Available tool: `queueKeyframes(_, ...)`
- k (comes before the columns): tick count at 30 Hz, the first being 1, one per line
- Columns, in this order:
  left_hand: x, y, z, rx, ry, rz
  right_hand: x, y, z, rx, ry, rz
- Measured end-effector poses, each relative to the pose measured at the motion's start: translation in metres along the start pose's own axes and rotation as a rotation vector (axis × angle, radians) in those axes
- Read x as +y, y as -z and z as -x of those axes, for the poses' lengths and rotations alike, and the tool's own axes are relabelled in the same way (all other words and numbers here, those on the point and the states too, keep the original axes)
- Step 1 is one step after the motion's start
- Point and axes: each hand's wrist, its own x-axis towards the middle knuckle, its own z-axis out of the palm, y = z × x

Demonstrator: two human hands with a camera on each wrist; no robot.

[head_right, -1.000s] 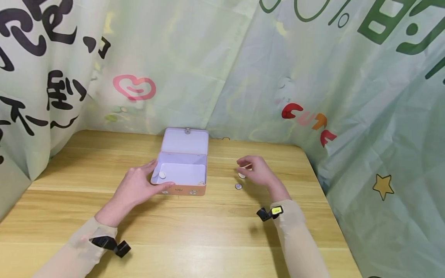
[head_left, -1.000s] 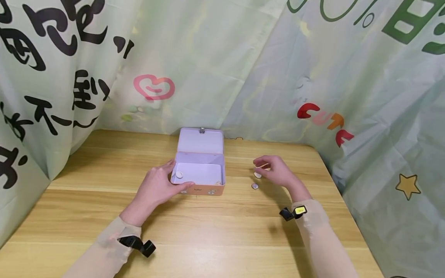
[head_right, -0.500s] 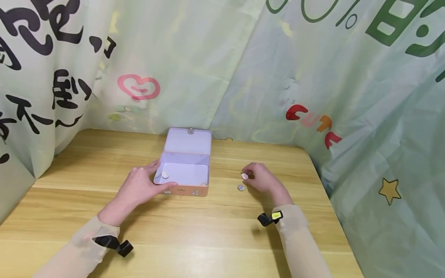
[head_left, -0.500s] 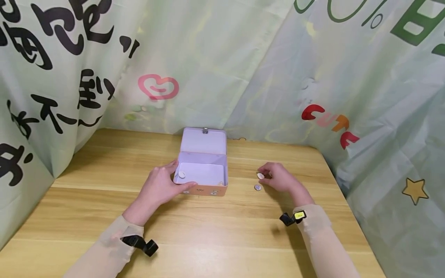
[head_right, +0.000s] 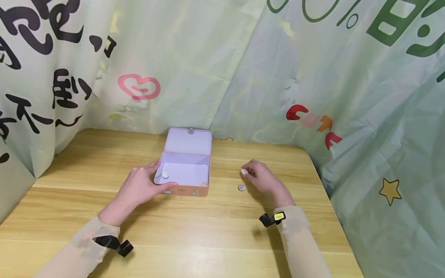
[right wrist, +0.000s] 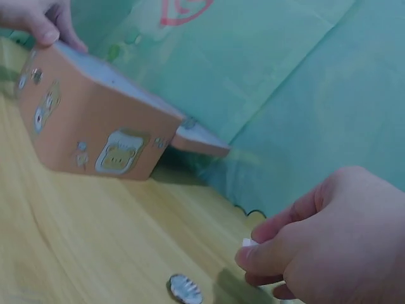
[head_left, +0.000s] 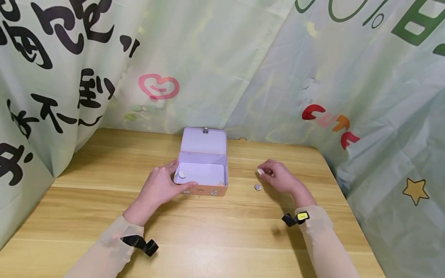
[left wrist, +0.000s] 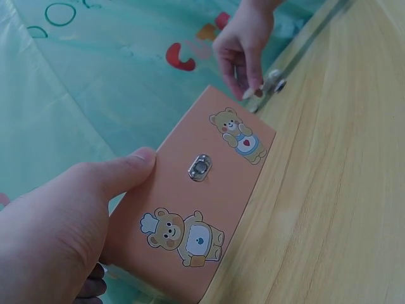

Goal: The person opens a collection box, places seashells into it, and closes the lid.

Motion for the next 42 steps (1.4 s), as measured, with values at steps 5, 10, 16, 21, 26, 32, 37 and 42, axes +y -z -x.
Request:
queueKeyframes(5, 0.0, 0.001, 0.0, -0.003, 0.011, -0.003, -0.006, 0.005, -0.001, 0.024, 0.025, -0.043)
queueKeyframes(10, 0.0, 0.0, 0.0, -0.005, 0.008, -0.001, -0.017, 0.007, -0.003, 0.035, 0.024, -0.081)
queueKeyframes(16, 0.0, 0.0, 0.001, -0.005, 0.013, 0.003, -0.033, 0.008, -0.011, 0.045, 0.044, -0.108)
queueKeyframes(21, -0.001, 0.0, 0.001, -0.01, 0.021, 0.002, -0.047, 0.009, -0.019, 0.047, 0.085, -0.115)
queueKeyframes(26, -0.001, -0.002, 0.001, -0.012, 0.012, -0.005, -0.061, 0.008, -0.027, 0.048, 0.117, -0.115)
queueKeyframes(32, 0.0, -0.001, 0.001, 0.001, -0.011, -0.007, -0.073, 0.005, -0.036, 0.042, 0.127, -0.101)
queueKeyframes(37, 0.0, 0.0, 0.001, -0.002, 0.002, -0.001, -0.08, 0.002, -0.042, 0.04, 0.14, -0.12)
queueKeyframes(42, 0.001, 0.001, 0.0, -0.007, 0.008, 0.001, -0.083, -0.001, -0.046, 0.039, 0.14, -0.125)
